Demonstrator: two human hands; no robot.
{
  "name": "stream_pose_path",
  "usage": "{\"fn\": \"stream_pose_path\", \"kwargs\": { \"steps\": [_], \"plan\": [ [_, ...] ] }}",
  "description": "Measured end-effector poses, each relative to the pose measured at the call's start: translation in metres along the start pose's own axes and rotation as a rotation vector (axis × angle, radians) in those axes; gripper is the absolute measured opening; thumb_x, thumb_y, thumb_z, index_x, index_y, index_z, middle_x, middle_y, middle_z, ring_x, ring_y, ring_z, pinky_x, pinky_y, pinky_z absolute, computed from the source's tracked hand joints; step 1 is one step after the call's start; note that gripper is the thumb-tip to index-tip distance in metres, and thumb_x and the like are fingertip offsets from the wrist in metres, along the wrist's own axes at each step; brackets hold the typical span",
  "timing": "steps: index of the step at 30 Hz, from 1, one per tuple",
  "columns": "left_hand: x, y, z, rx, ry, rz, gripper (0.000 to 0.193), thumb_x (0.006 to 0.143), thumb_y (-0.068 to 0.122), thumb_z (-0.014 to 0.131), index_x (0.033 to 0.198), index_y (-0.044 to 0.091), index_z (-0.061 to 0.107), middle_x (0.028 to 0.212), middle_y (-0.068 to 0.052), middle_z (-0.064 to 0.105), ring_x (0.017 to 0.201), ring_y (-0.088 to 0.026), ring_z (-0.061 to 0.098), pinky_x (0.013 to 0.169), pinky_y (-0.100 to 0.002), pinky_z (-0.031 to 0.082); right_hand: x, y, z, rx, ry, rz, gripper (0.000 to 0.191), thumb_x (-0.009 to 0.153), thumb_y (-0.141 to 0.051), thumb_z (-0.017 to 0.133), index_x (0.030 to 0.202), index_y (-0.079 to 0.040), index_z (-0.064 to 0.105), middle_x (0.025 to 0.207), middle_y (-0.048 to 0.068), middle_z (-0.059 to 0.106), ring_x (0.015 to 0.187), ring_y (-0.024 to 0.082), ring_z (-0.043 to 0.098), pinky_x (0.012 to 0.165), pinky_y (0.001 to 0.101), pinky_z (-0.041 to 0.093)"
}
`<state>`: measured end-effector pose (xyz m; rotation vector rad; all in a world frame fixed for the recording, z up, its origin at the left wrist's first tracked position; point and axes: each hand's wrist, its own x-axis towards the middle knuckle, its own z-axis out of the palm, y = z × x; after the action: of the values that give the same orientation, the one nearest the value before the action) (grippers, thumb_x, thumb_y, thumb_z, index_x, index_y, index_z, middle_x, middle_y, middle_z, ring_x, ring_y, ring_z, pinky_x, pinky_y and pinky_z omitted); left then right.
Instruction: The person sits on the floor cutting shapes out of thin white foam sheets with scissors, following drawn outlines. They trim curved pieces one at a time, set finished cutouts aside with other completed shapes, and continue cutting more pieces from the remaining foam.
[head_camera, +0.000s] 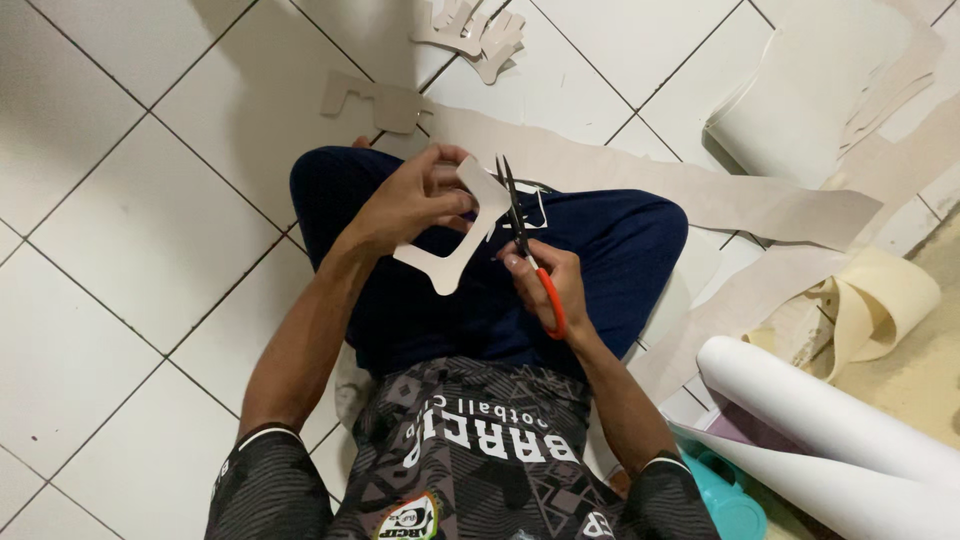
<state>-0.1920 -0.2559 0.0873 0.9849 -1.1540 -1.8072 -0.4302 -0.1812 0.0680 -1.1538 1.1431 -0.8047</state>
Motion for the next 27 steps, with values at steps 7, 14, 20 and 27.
{"fn": "stream_pose_path", "kwargs": {
  "steps": [7,14,20,27],
  "plan": [
    [-0.012,-0.052,0.064,-0.026,0.298,0.546,0.051,0.097,0.001,0.073,0.14,0.009,0.047,0.128,-0.013,0.057,0.115,-0.017,0.061,0.094,-0.027,0.056,0.01,0.004,0.017,0.014,0.094,-0.061,0.028,0.103,-0.027,0.063,0.103,0.0,0.07,0.059,-0.004,0.052,0.045,0.004,0.046,0.041,0.0219,0.036],
    [-0.016,-0.037,0.076,0.125,0.523,0.495,0.04,0.102,0.008,0.066,0.142,0.002,0.062,0.131,-0.018,0.067,0.108,-0.018,0.07,0.096,-0.028,0.059,0.023,0.002,0.025,-0.002,0.069,-0.176,0.037,0.106,-0.033,0.059,0.125,-0.002,0.066,0.074,-0.004,0.058,0.061,0.003,0.053,0.055,0.0201,0.046],
    [-0.022,-0.021,0.069,-0.169,0.417,0.458,0.06,0.093,0.007,0.068,0.144,0.005,0.038,0.126,-0.021,0.064,0.114,-0.021,0.07,0.092,-0.031,0.064,0.02,-0.001,0.019,0.089,0.014,-0.096,0.04,0.105,-0.035,0.059,0.123,0.0,0.069,0.072,-0.004,0.053,0.059,0.003,0.048,0.052,0.0193,0.04],
    [-0.021,-0.012,0.058,0.054,0.435,0.368,0.043,0.096,0.006,0.072,0.134,-0.008,0.059,0.123,-0.021,0.071,0.113,-0.025,0.072,0.095,-0.033,0.064,0.013,-0.012,0.015,0.042,-0.012,-0.071,0.04,0.102,-0.036,0.061,0.115,0.001,0.069,0.066,-0.005,0.051,0.05,0.003,0.045,0.046,0.0198,0.035]
  ]
}}
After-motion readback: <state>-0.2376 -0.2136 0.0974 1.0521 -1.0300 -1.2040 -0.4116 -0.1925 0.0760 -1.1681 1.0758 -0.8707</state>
